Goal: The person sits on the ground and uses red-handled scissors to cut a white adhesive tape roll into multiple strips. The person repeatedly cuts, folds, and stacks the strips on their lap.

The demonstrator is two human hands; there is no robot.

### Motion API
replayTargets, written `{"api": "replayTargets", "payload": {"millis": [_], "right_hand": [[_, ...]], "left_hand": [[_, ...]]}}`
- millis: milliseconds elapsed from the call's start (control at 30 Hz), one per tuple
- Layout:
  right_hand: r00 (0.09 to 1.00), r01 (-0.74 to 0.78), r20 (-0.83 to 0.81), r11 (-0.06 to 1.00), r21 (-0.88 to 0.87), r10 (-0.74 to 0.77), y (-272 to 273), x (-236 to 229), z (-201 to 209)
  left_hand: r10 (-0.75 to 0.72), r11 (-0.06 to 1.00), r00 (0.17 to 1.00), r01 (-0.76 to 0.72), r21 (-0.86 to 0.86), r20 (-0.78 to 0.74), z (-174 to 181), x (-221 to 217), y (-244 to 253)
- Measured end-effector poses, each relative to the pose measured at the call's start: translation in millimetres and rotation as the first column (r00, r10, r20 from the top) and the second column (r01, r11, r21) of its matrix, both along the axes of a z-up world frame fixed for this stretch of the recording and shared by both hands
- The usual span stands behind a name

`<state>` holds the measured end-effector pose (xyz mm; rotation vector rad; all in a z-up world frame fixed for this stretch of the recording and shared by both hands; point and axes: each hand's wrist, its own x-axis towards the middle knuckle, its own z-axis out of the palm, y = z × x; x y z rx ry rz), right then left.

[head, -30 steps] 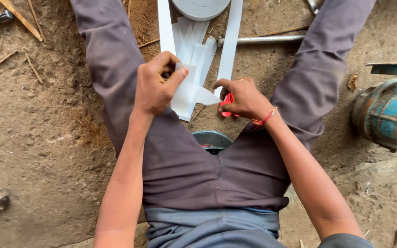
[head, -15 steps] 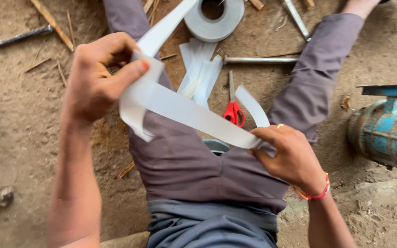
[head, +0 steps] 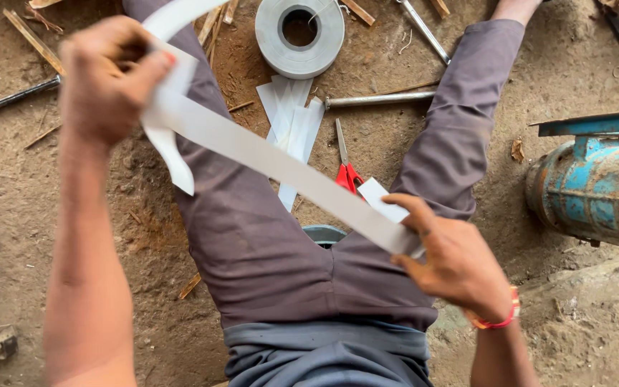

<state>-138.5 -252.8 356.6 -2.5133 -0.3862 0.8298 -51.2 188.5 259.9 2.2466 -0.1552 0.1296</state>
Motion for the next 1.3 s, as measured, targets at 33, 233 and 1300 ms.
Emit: {"api": "replayTargets", "payload": {"millis": [33, 233, 1300], "right_hand": [[0.999, 0.0, 0.046, 1.0, -0.03, 0.002, -4, 4, 3], [0.879, 0.01, 0.471, 0.986, -0.167, 0.071, -6, 26, 39], [0.674, 0.641, -0.737, 0.46, 0.615, 0.046, 130, 14, -67]], "left_hand": [[0.033, 0.999, 0.999, -0.033, -0.03, -0.002, -5, 3, 10], [0.225, 0.971, 0.97, -0.231, 0.057, 0.088, -21, -6, 48], [0.384, 0.87, 0.923, -0.35, -0.348, 0.031, 19, -108, -152]]}}
